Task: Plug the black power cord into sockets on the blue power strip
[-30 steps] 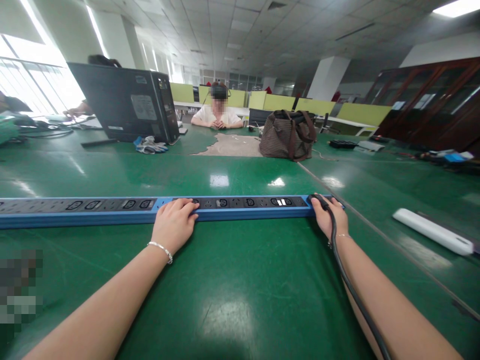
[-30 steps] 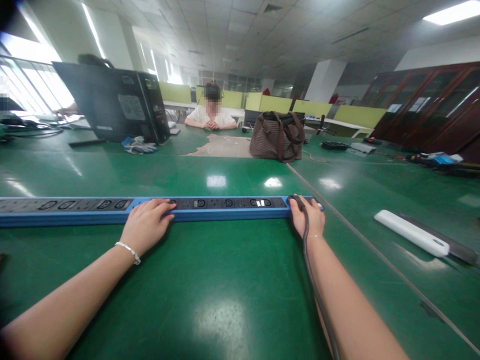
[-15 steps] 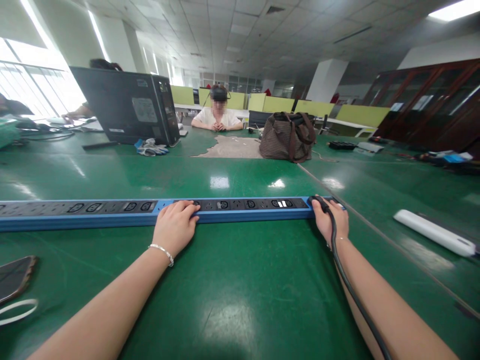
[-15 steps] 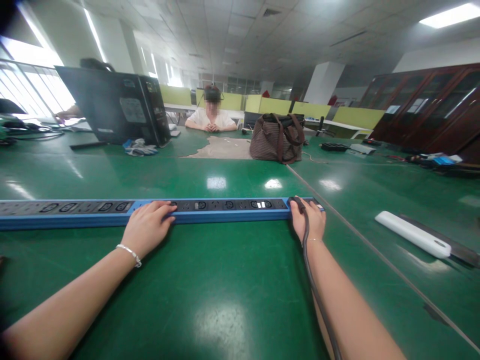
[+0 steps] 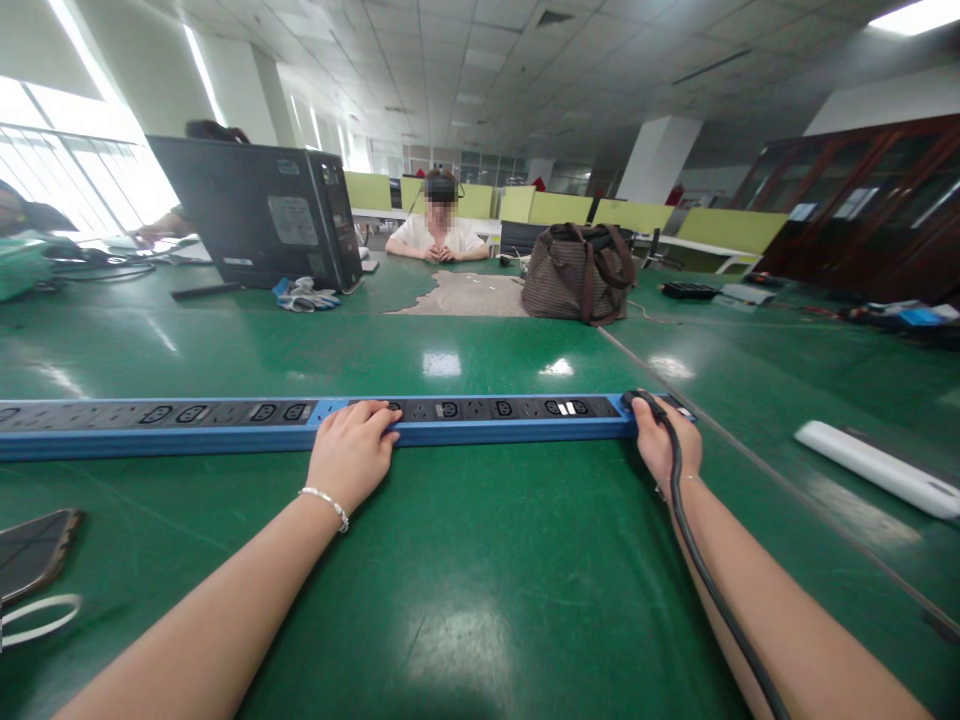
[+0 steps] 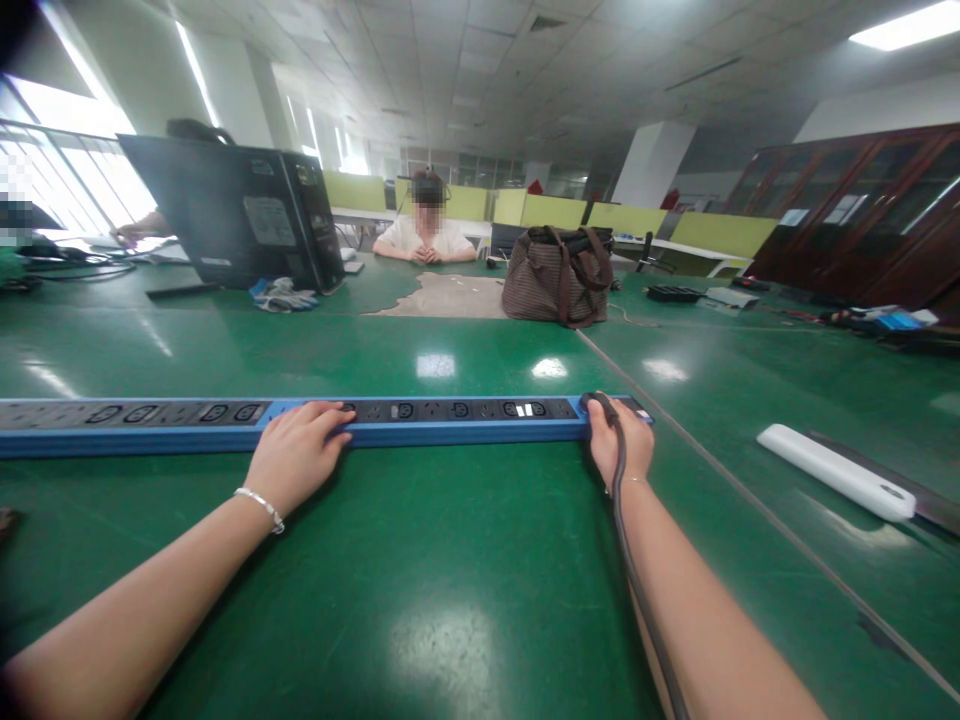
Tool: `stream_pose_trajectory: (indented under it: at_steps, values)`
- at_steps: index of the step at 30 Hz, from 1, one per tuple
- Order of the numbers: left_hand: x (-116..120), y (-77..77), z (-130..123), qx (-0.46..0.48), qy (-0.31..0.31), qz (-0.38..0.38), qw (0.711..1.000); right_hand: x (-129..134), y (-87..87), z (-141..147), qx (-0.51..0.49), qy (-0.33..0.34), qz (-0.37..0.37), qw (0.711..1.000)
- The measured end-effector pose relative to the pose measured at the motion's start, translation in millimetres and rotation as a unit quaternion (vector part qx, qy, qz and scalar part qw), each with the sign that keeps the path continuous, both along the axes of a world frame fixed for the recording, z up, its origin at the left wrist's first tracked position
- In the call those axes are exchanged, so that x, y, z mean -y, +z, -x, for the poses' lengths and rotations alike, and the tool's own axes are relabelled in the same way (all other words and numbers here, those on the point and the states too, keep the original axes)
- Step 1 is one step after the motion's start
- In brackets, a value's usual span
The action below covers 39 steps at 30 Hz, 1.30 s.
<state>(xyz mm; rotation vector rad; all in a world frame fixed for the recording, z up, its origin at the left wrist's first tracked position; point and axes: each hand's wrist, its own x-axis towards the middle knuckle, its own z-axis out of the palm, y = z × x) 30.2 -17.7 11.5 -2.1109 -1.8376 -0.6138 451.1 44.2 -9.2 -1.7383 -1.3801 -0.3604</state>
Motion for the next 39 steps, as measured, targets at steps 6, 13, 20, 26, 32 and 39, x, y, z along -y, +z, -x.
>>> stream_pose_trajectory:
  at_steps: [6, 13, 20, 26, 32, 39]
  values:
    - [0.1, 0.0, 0.1, -0.001, 0.002, -0.002, 1.000, 0.8, 8.5, -6.6, -0.118, -0.072, -0.079, 0.987]
    - [0.2, -0.5, -0.1, 0.000, 0.002, -0.004, 1.000, 4.8, 12.4, -7.7, -0.168, -0.060, -0.153, 0.972]
    - [-0.1, -0.6, 0.2, -0.002, 0.002, -0.002, 1.000, 0.2, 8.0, 1.4, -0.177, 0.022, -0.070, 0.982]
    - [0.0, 0.0, 0.4, -0.001, 0.002, 0.003, 1.000, 3.7, 12.5, 24.9, -0.075, 0.071, 0.022, 0.994]
    - [0.7, 1.2, -0.7, -0.002, 0.002, 0.004, 1.000, 6.4, 16.6, 30.6, -0.062, 0.049, 0.058, 0.995]
    - [0.7, 0.7, -0.8, 0.001, 0.002, 0.000, 1.000, 6.9, 24.3, 39.8, 0.000, 0.039, 0.109, 0.993]
